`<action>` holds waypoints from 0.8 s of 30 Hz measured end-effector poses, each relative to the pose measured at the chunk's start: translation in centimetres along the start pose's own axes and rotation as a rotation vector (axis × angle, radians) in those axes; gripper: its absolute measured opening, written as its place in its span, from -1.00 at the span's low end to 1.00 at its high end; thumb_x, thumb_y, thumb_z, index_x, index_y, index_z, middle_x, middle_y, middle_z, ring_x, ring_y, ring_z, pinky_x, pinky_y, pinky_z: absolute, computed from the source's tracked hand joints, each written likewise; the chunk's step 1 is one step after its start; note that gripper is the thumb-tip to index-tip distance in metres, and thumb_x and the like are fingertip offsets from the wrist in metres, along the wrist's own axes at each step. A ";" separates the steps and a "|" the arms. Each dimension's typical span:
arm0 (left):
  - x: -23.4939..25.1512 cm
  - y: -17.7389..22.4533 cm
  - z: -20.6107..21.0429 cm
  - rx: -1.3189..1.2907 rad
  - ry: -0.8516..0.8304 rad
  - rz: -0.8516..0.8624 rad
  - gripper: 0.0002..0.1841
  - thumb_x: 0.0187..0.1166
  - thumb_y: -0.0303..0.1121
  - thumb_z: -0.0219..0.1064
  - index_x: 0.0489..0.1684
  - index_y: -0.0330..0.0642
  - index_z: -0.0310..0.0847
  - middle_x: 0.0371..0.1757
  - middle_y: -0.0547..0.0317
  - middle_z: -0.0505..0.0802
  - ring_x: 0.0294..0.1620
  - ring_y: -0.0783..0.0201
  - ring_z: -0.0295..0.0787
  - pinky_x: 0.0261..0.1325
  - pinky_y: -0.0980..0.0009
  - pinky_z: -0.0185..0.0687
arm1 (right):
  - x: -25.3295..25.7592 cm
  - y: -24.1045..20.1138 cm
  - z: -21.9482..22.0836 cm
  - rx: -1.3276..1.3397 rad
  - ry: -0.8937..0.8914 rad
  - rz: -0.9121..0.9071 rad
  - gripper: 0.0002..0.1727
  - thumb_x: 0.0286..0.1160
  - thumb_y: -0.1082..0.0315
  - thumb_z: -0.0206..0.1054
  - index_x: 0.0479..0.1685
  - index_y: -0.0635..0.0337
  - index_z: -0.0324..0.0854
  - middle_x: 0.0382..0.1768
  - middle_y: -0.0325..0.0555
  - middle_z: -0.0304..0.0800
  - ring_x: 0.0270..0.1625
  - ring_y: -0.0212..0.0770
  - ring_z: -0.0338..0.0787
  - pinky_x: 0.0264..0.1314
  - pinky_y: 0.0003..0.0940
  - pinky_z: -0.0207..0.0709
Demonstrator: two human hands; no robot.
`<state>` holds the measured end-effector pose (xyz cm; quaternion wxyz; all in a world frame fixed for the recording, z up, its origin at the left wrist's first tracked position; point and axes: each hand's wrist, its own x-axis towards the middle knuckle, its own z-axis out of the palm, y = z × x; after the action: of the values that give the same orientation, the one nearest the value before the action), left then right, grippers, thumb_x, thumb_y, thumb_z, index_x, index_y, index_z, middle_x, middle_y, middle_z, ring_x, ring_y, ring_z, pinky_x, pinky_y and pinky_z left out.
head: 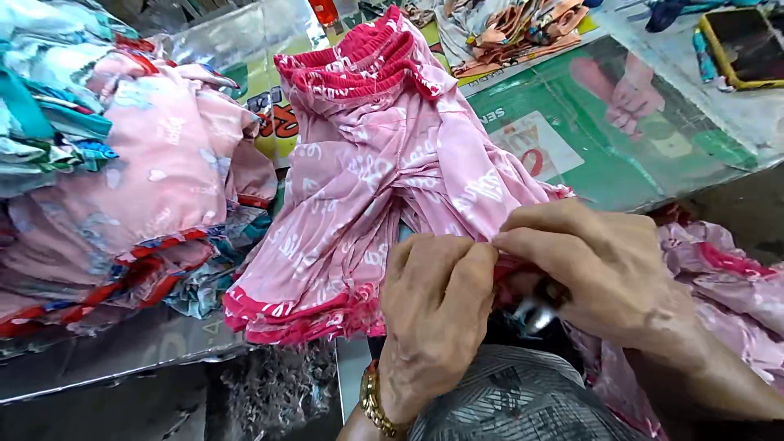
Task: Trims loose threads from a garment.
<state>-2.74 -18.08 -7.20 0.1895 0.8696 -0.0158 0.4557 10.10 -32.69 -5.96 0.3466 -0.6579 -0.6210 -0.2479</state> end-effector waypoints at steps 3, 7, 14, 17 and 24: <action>-0.4 -0.1 0.4 0.006 0.043 -0.020 -0.88 0.63 -0.34 0.37 -0.07 -0.16 0.62 -0.09 0.14 0.77 0.10 0.31 0.71 0.31 0.40 0.55 | 0.2 0.2 1.0 0.010 0.040 -0.020 -0.88 0.61 0.41 0.24 -0.09 0.20 0.68 -0.27 0.00 0.81 -0.38 -0.20 0.71 -0.46 -0.40 0.38; -1.5 -0.2 2.8 -0.009 -0.073 -0.151 -0.64 0.40 -0.33 0.52 0.11 -0.14 0.57 0.01 0.04 0.75 0.12 0.16 0.69 0.21 0.30 0.57 | -0.7 -0.6 0.8 0.431 0.210 0.149 -0.91 0.61 0.38 0.32 -0.05 0.16 0.60 -0.22 -0.24 0.75 -0.17 -0.51 0.74 -0.09 -0.68 0.63; -2.6 -0.8 -1.7 -0.043 0.019 -0.079 -0.90 0.66 -0.30 0.34 -0.03 -0.02 0.57 -0.05 0.31 0.74 0.12 0.42 0.69 0.32 0.42 0.57 | -5.2 1.2 -0.6 0.285 0.288 0.307 -0.89 0.64 0.33 0.33 0.02 -0.01 0.68 0.06 -0.43 0.74 0.13 -0.53 0.74 0.13 -0.64 0.65; -4.6 -1.8 -1.0 0.068 -0.184 -0.017 -0.96 0.66 -0.37 0.31 -0.09 -0.06 0.61 -0.08 0.16 0.77 0.08 0.25 0.70 0.35 0.27 0.49 | -8.0 1.0 1.2 0.099 0.048 0.334 -0.89 0.56 0.41 0.27 -0.06 0.14 0.64 0.01 -0.07 0.71 -0.06 -0.37 0.71 -0.08 -0.59 0.58; -5.4 -2.0 -1.4 -0.177 -0.163 -0.245 -0.81 0.66 -0.19 0.29 0.05 -0.01 0.69 0.11 0.32 0.78 0.28 0.41 0.64 0.33 0.44 0.57 | -8.3 1.3 -2.1 0.318 -0.059 0.432 -0.66 0.65 0.03 0.36 0.19 0.02 0.65 0.14 -0.33 0.63 -0.09 -0.67 0.59 -0.12 -0.82 0.48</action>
<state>-6.59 -16.49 -11.40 0.3176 0.8789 0.0350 0.3541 10.77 -39.68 -11.08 0.4723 -0.7194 -0.5070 -0.0482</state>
